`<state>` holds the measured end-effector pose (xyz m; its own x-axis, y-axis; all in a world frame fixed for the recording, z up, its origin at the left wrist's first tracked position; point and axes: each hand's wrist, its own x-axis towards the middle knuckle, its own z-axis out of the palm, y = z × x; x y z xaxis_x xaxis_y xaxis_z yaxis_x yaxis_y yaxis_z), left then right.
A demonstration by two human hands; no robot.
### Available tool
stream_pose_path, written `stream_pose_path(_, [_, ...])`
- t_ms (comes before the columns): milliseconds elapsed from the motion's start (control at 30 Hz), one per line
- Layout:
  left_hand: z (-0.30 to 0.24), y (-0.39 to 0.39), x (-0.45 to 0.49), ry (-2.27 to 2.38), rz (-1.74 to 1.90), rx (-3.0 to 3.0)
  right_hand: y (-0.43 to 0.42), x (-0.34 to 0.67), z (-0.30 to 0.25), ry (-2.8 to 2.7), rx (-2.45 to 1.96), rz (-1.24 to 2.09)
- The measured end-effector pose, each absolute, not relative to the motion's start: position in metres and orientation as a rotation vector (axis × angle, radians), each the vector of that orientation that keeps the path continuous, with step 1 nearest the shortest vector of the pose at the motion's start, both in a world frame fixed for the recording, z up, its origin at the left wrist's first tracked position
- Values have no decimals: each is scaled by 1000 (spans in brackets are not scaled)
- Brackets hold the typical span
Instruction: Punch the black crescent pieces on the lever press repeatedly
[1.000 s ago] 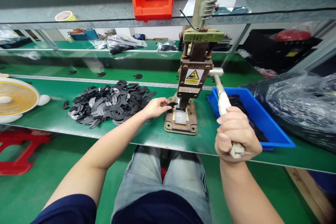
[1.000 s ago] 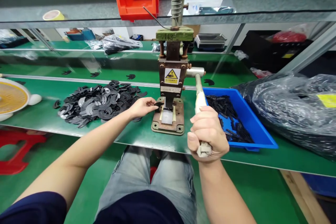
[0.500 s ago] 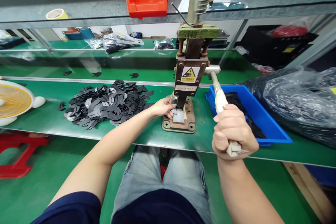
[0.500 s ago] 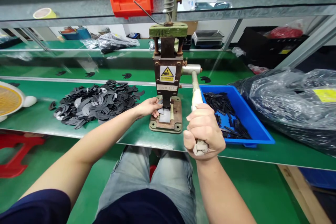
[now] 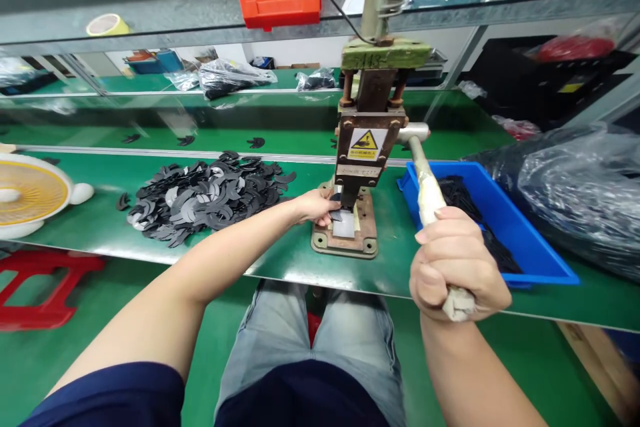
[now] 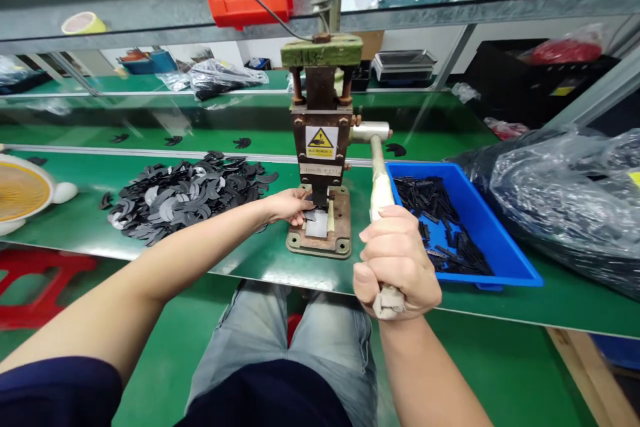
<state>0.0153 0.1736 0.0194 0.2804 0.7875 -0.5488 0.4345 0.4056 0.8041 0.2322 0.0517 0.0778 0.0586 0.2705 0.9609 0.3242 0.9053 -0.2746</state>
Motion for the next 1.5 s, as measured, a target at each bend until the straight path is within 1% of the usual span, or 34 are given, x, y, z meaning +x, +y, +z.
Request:
stream_pose_path(100, [20,169,9,1247,397,1411,54,237,75,-1538,-493,-61])
stream_pose_path(200, [21,182,-21,1108,382,1671,56,240,71,-1545,-480,-78])
stream_pose_path(233, [22,192,-36,1130,383,1783,56,240,70,-1540,-480,-80])
stream_pose_path(300, [21,215,-70,1416,441,2059,56,239,70,-1511,-480,-66])
stream_pose_path(367, [18,240,-101,1724,279,2264,57,237,71,-1492,-483,-46])
stream_pose_path(433, [12,261,-122,1857,65,2371,57,236,71,-1489,-485,-46])
stream_pose_path(533, [2,279,-129,1881,-160,2434,59,237,71,-1516,-482,-81])
stream_pose_path(633, [-6,284,-120,1850,-248,2439,59,239,70,-1534,-463,-100])
stream_pose_path(833, [-4,273,-103,1763,-183,2473,57,237,71,-1531,-491,-84])
stream_pose_path(1067, [14,236,-89,1431,269,2572,56,235,75,-1540,-472,-67])
stream_pose_path(1133, [22,219,-84,1383,326,2560,57,235,76,-1542,-467,-67])
stream_pose_path(1333, [27,174,-68,1448,225,2460,58,232,76,-1525,-444,-73])
stream_pose_path(1500, [26,167,-58,1286,167,2594,58,230,77,-1519,-440,-77])
